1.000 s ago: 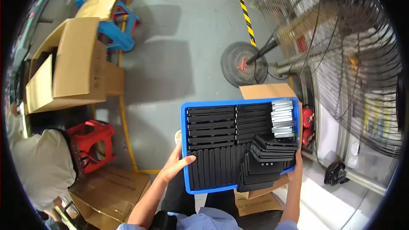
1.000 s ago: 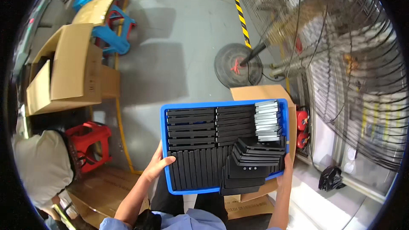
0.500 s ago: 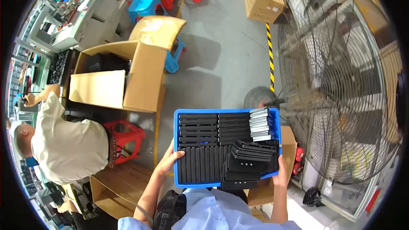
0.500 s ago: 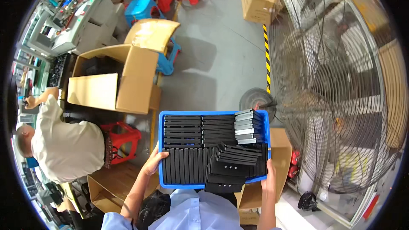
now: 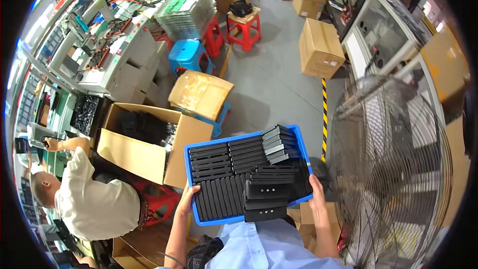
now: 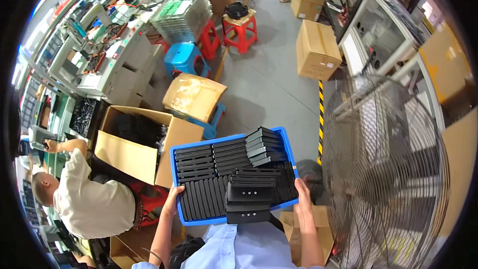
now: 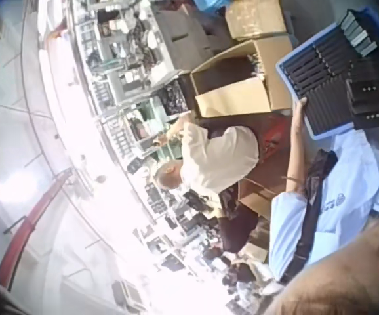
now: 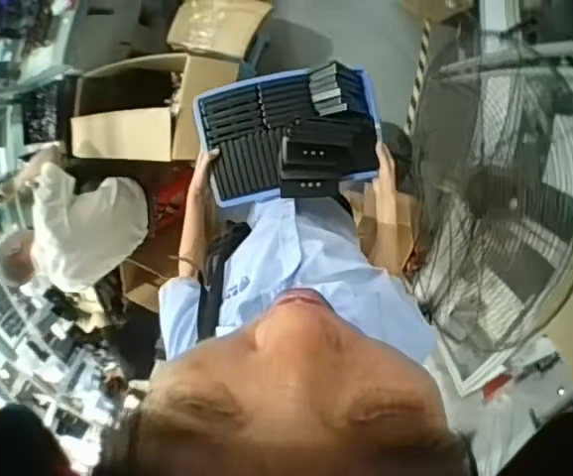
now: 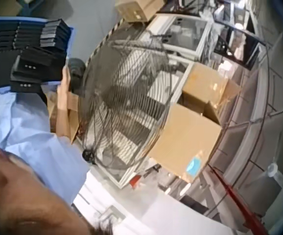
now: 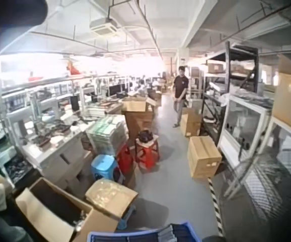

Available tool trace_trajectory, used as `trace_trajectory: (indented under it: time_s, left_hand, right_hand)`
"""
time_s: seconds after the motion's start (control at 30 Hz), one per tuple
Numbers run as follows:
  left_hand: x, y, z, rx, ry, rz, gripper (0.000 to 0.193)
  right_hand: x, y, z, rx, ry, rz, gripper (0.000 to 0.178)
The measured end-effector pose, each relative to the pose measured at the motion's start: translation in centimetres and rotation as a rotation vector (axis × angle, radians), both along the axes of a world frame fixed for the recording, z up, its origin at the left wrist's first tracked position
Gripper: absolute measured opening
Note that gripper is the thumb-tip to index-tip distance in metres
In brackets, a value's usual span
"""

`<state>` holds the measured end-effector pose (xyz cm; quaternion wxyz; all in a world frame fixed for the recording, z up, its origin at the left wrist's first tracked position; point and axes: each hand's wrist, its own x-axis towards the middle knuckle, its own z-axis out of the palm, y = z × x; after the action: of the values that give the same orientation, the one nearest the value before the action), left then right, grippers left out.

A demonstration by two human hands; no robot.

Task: Assembling plastic electronic components using a pneumatic assembly machine at a factory station.

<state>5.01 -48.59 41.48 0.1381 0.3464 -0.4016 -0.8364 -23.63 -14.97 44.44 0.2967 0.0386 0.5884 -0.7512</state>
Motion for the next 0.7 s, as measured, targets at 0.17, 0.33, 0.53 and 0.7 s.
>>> trace_trajectory:
  time_s: [0.17, 0.33, 0.53, 0.7]
  left_hand:
    - [-4.6, -4.0, 1.8, -0.003, -0.014, 0.091, 0.074]
    - [-10.0, -10.3, 1.4, 0.023, -0.029, 0.126, 0.071]
    - [-17.4, -17.5, 1.6, 0.053, -0.002, 0.158, 0.063]
    - [-23.9, -21.7, 3.1, -0.004, 0.011, 0.166, 0.069]
  right_hand:
    - [-7.3, -7.2, 1.7, 0.052, 0.006, 0.091, 0.042]
    - [-14.5, -13.9, 0.8, 0.126, 0.015, 0.08, 0.053]
    - [-22.1, -22.3, 2.0, 0.084, -0.005, 0.133, 0.051]
    - [-28.8, -27.1, 2.9, 0.066, 0.01, 0.209, 0.046]
